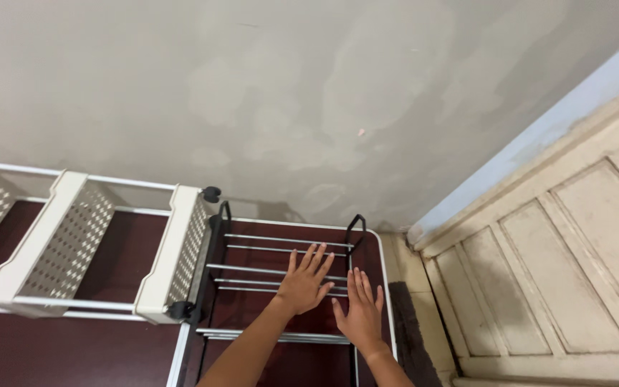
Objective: The person assembles a metal shoe rack on a maroon table. They insert multiple horizontal rods into the side frames, then attach a white plastic basket unit to the assembled frame. The person repeatedly adjusts and reinserts rods to secure the structure.
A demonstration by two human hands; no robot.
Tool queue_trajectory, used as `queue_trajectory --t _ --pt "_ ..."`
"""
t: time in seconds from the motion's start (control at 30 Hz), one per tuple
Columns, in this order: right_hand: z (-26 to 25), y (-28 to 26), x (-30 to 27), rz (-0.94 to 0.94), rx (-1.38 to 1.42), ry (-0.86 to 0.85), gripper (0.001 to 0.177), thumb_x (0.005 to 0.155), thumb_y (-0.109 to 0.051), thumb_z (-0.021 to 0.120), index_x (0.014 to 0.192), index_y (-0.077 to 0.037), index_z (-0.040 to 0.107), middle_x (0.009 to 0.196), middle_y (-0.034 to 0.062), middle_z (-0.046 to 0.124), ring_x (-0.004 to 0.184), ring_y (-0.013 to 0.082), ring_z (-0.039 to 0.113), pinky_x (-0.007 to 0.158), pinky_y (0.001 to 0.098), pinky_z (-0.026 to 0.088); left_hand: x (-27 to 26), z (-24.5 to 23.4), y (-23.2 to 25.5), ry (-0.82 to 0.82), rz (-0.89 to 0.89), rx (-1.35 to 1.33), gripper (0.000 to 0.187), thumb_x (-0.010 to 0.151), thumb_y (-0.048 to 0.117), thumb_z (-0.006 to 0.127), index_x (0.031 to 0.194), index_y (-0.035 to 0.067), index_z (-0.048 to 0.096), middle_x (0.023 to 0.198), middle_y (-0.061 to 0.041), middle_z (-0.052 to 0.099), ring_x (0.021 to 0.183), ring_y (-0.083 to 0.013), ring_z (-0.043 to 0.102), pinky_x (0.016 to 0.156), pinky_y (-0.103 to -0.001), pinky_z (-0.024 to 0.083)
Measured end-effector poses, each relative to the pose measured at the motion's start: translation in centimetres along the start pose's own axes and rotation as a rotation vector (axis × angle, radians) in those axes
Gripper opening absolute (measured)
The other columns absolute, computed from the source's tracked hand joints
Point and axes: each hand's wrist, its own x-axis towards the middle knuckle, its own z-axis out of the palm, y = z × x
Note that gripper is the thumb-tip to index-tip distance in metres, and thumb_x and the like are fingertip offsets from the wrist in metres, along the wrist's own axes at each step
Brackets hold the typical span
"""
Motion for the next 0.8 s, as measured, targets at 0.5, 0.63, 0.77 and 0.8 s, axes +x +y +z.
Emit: queue_trajectory --t 0.5,0.63,0.77,0.8 --pt "1.0 -4.2 2.0 -0.109 -0.009 -0.088 0.070 0.097 -0.038 0.057 0.155 -0.008 0.032 0.162 0.0084 0.034 0.153 0.0241 0.024 0.121 0.0573 0.012 -3.2 -2.5 -3.8 0.054 -0.175 0.107 0.072 0.099 0.037 0.055 0.159 0.010 0.025 0.167 -0.020 0.014 0.153 -0.0366 0.017 0.116 -0.067 0.018" --pt "1.1 -5.3 2.6 -0.167 -0.004 -0.073 0.066 0.098 -0.039 0.057 0.153 -0.009 0.037 0.160 0.0084 0.037 0.151 0.0234 0.027 0.121 0.0572 0.014 -4.2 -3.1 -4.7 -0.048 -0.246 0.092 0.076 0.099 0.036 0.056 0.161 0.010 0.020 0.168 -0.018 0.010 0.155 -0.0358 0.013 0.118 -0.067 0.016" --pt "1.4 -6.7 3.0 -0.229 0.008 -0.076 0.063 0.099 -0.038 0.057 0.152 -0.009 0.040 0.159 0.0078 0.040 0.151 0.0232 0.029 0.121 0.0576 0.014 -5.4 -3.6 -5.9 -0.071 -0.302 0.124 0.079 0.098 0.034 0.057 0.162 0.010 0.017 0.168 -0.019 0.008 0.155 -0.0366 0.011 0.118 -0.067 0.015" --pt "1.5 -7.0 3.1 -0.243 0.006 -0.072 0.062 0.099 -0.038 0.057 0.151 -0.009 0.041 0.158 0.0076 0.041 0.151 0.0229 0.029 0.121 0.0575 0.015 -5.7 -3.7 -6.2 -0.076 -0.316 0.133 0.080 0.098 0.034 0.057 0.162 0.010 0.016 0.169 -0.019 0.008 0.155 -0.0366 0.011 0.118 -0.067 0.015"
